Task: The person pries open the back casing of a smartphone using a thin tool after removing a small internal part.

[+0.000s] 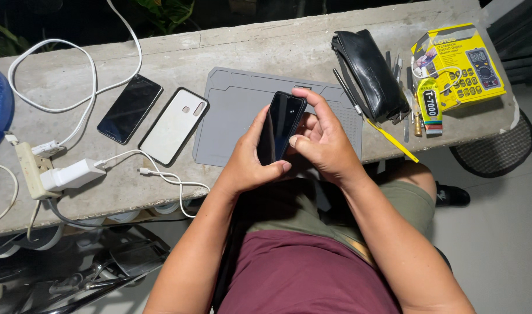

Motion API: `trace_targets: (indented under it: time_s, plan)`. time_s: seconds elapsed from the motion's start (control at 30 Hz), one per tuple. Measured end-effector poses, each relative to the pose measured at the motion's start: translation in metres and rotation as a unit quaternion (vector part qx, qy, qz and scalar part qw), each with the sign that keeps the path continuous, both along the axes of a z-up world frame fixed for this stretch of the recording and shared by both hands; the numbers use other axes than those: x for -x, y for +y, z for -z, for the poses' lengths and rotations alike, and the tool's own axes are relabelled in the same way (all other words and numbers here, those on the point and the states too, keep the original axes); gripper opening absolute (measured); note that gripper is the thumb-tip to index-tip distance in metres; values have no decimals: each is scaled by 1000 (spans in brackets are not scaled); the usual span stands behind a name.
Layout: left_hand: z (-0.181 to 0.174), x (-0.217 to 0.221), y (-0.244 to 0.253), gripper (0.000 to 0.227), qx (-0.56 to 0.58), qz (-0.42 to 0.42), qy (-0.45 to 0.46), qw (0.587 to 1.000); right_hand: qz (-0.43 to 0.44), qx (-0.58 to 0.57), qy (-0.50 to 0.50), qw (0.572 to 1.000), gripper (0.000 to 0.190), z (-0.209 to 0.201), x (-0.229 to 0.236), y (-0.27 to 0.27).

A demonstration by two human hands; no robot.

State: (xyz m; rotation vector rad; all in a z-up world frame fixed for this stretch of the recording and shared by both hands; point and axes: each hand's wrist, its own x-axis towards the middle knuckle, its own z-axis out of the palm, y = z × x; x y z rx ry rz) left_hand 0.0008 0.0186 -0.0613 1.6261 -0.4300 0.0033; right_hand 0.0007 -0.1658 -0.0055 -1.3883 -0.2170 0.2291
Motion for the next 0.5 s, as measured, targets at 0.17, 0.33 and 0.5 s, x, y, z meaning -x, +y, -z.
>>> trace_targets:
  time_s: [0.17, 0.33, 0.5]
  plan:
    - [3, -2, 0, 117, -9, -6, -6, 1000, 16, 7, -15, 1000, 80, 6, -3, -2]
    - [1, 0, -2, 117, -22, -11, -7, 1000, 55, 12, -17, 998, 64, 6, -7, -3]
    - [5, 1, -4, 116, -21, -28, -11, 999, 63, -7, -13, 998, 65, 4, -1, -1]
